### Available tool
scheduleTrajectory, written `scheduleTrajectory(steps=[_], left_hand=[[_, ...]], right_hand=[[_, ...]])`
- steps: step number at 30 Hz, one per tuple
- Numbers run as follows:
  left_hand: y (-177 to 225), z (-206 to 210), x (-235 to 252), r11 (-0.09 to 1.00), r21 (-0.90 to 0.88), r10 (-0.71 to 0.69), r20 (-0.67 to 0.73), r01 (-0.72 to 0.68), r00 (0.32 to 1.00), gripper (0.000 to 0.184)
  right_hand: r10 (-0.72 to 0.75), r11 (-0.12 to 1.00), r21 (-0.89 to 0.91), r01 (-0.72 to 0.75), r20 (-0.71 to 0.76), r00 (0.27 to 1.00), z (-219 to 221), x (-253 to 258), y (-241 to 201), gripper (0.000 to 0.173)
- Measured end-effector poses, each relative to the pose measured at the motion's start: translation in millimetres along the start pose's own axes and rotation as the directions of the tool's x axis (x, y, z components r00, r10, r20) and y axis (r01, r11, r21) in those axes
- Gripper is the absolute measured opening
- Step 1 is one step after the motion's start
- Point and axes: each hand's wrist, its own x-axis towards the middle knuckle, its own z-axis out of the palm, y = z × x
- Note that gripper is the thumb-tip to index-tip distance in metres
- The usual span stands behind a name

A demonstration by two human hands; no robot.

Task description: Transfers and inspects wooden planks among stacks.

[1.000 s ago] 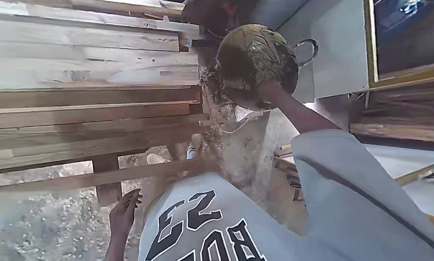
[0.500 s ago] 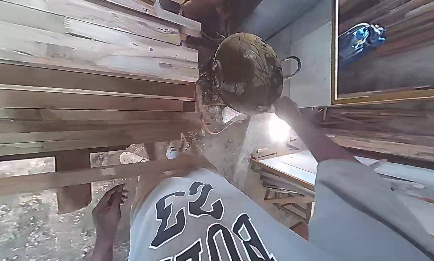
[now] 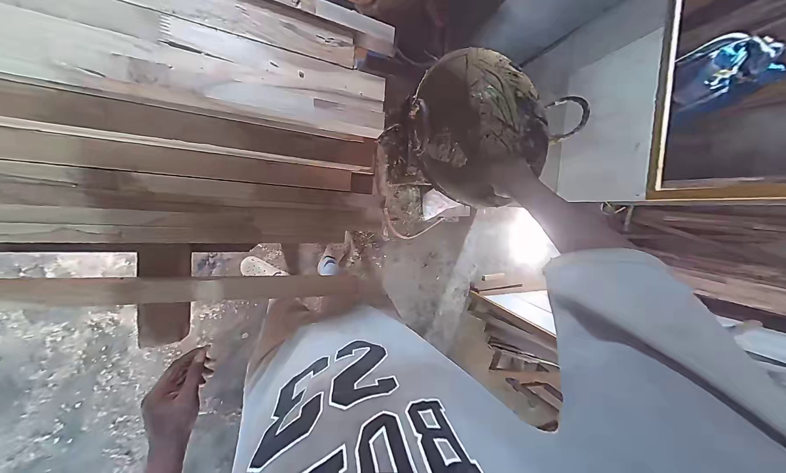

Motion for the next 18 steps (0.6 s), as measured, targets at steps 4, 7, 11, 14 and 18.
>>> scheduleTrajectory(steps=[4, 7, 11, 14, 18], left_hand=[[-15, 8, -15, 0.997, -0.048, -0.063, -0.008, 0.063, 0.998, 0.03], [-20, 23, -5, 0.994, -0.093, -0.055, 0.026, 0.057, 0.998, 0.029], [-15, 37, 15, 0.995, -0.095, -0.018, 0.046, 0.022, 0.999, 0.033], [-6, 38, 25, 0.995, -0.098, -0.026, 0.059, 0.032, 0.998, 0.033], [-17, 28, 26, 0.996, -0.082, -0.03, 0.059, 0.034, 0.998, 0.032]], right_hand=[[-0.089, 0.981, -0.155, 0.117, 0.177, 0.98, -41, -24, 14, 0.032], [-0.039, 0.989, -0.134, 0.066, 0.194, 0.98, -65, -47, 40, 0.02], [0.135, 0.964, 0.246, -0.102, -0.121, 0.983, -2, -67, 70, 0.017], [0.287, 0.907, 0.367, -0.206, -0.181, 0.941, 63, -69, 60, 0.017], [0.284, 0.943, 0.191, -0.274, -0.025, 0.959, 37, -110, 31, 0.03]])
